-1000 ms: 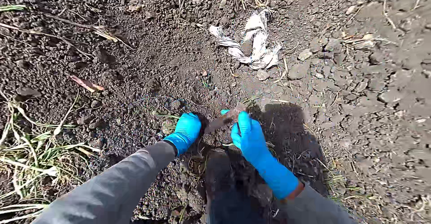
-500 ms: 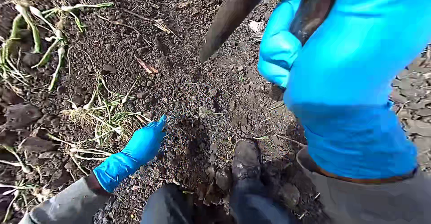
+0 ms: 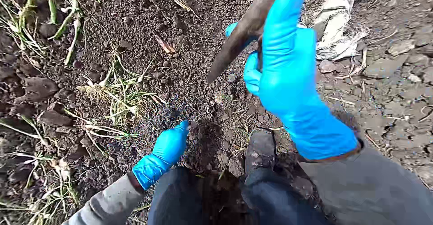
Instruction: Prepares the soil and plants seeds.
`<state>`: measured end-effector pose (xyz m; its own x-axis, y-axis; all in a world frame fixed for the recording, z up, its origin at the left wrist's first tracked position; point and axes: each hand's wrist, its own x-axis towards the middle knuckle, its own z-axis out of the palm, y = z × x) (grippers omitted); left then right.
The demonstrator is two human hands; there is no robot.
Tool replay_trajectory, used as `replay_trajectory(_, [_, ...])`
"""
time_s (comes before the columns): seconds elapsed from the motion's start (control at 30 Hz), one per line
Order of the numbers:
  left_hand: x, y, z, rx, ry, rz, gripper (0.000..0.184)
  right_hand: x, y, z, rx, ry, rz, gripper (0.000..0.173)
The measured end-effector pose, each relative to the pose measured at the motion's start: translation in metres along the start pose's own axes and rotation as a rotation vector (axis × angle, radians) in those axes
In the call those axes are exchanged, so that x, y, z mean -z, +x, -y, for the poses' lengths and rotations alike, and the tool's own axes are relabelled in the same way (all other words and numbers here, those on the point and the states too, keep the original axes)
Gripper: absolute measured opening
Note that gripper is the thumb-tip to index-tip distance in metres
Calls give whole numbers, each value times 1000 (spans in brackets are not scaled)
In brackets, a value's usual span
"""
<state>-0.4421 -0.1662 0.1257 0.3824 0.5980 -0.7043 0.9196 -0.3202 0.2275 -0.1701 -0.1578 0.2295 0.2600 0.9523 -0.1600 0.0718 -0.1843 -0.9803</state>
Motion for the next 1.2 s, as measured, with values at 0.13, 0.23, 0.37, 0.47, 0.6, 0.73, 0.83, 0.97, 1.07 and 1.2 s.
replay_trajectory(0.13, [43,30,-46,-88,67,-228,19,-38,-36,-142,-375,-435,219,67])
replay_trajectory(0.23, [2,73,-95,-235,230,40,14,-9,-72,-122,-404,-308,67,65])
replay_trajectory(0.37, [-41,94,-101,-465,265,74,11,33,-104,-112,-251,-357,24,64])
replay_trajectory(0.47, [19,92,-28,-335,56,-382,27,28,-101,-150,-429,-273,-43,66])
replay_trajectory(0.6, [125,143,61,185,56,-379,36,28,-58,-46,-378,-206,-131,54])
replay_trajectory(0.73, [155,135,80,21,-23,-312,22,46,11,36,102,175,249,43])
replay_trajectory(0.83, [176,74,74,4,-331,-454,21,-37,12,27,133,17,104,33])
replay_trajectory(0.97, [112,39,31,23,-626,-457,9,-101,-33,-120,-346,-251,208,62])
replay_trajectory(1.07, [-11,57,-8,-58,-364,-51,16,-58,-73,-108,-397,-207,181,65])
replay_trajectory(1.2, [-23,42,13,-120,-291,-87,26,-3,-129,-112,-316,-317,151,66])
